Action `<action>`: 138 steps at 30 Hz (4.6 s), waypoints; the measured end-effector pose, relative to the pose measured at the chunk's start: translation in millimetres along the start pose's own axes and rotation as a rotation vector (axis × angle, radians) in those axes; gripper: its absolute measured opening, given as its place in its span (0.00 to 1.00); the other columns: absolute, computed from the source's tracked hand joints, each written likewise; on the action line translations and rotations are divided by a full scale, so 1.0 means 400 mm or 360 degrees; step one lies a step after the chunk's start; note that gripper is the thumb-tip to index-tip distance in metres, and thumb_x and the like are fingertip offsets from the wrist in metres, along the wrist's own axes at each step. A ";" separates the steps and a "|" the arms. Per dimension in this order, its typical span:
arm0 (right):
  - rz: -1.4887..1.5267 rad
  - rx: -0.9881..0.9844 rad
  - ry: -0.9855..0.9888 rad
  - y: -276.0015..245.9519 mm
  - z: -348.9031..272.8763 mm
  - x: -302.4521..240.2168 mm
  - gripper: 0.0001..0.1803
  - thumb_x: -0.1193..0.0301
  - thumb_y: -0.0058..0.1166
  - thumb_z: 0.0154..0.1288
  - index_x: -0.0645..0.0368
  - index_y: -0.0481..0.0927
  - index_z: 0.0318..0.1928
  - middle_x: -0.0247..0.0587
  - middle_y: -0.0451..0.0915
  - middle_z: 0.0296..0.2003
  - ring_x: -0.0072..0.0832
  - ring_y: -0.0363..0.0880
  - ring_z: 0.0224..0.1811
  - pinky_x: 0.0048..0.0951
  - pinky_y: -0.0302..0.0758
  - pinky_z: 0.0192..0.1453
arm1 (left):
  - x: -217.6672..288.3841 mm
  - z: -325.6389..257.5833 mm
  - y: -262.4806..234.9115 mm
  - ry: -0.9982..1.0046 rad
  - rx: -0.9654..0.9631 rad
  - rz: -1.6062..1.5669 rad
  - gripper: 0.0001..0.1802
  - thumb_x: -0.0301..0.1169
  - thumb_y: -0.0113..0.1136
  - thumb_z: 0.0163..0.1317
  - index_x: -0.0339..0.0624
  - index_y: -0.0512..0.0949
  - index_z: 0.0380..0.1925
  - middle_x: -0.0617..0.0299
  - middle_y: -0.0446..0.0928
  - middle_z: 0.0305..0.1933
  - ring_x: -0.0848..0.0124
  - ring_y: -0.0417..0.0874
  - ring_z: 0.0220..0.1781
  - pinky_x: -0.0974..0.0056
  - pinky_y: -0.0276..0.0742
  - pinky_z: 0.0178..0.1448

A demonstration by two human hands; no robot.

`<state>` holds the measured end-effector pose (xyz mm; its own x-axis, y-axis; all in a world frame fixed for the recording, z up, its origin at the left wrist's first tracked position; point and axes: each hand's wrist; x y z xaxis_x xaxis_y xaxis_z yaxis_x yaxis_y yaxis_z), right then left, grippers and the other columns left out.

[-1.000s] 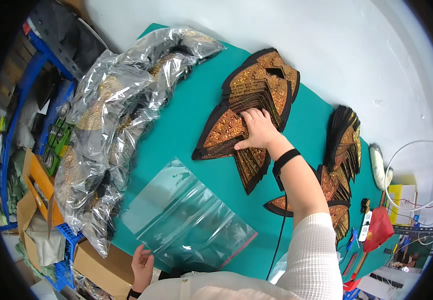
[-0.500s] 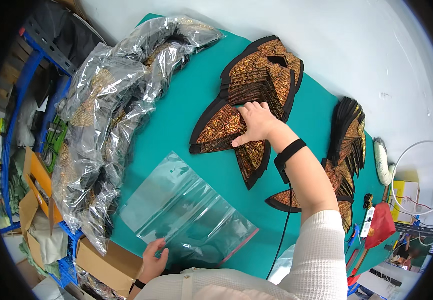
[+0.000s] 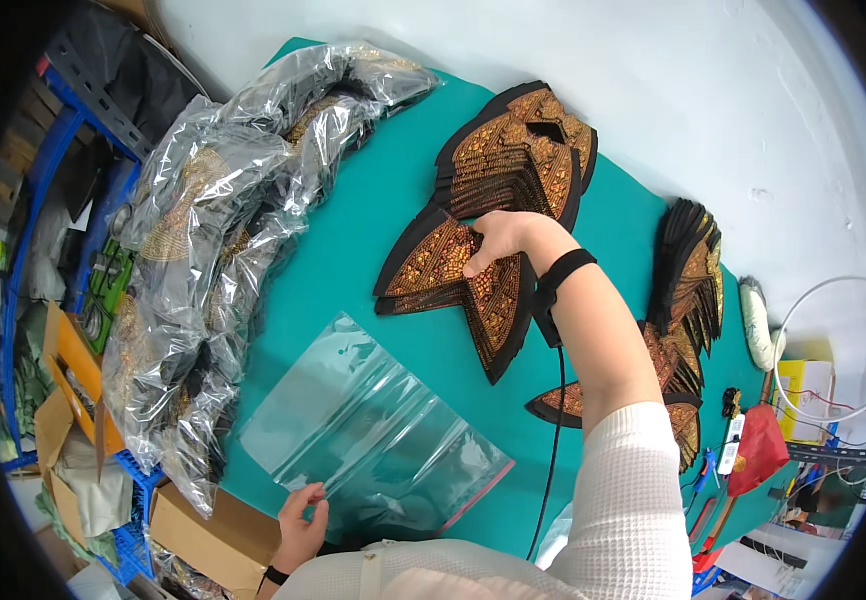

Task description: Packing black and gold sequined shoe components into plastic bags.

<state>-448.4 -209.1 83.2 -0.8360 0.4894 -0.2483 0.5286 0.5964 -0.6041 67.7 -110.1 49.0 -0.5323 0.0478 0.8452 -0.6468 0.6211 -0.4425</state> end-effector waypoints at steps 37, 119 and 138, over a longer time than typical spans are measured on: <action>0.1133 0.0813 -0.0505 0.065 -0.539 -0.131 0.34 0.78 0.71 0.38 0.69 0.72 0.50 0.39 0.79 0.43 0.24 0.75 0.45 0.27 0.70 0.55 | 0.169 -0.041 -0.111 0.0012 -0.0380 -0.0975 0.17 0.26 0.54 0.62 0.35 0.72 0.52 0.56 0.74 0.51 0.68 0.74 0.55 0.64 0.68 0.59; 0.2009 0.1221 -0.0850 0.672 -0.804 -0.599 0.41 0.62 0.73 0.41 0.62 0.70 0.56 0.44 0.73 0.52 0.32 0.70 0.57 0.33 0.65 0.58 | 0.285 0.036 -0.103 0.0071 -0.1350 -0.1977 0.56 0.56 0.65 0.48 0.36 0.46 0.67 0.51 0.70 0.53 0.57 0.69 0.61 0.55 0.65 0.66; 0.2247 0.1183 -0.0851 0.675 -0.820 -0.598 0.23 0.71 0.58 0.57 0.65 0.72 0.53 0.43 0.75 0.49 0.30 0.73 0.51 0.31 0.66 0.56 | 0.288 0.027 -0.110 0.0249 -0.1361 -0.1851 0.54 0.52 0.67 0.48 0.38 0.48 0.67 0.49 0.70 0.55 0.56 0.68 0.62 0.56 0.65 0.66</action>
<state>-57.4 43.4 227.9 0.1628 -0.0069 -0.9866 0.8068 -0.5747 0.1371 28.9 -140.4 162.4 0.1560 -0.7500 0.6428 -0.1163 0.6323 0.7659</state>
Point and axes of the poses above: each hand's wrist, its own z-axis towards the middle knuckle, its own y-axis out of the palm, x = y × z
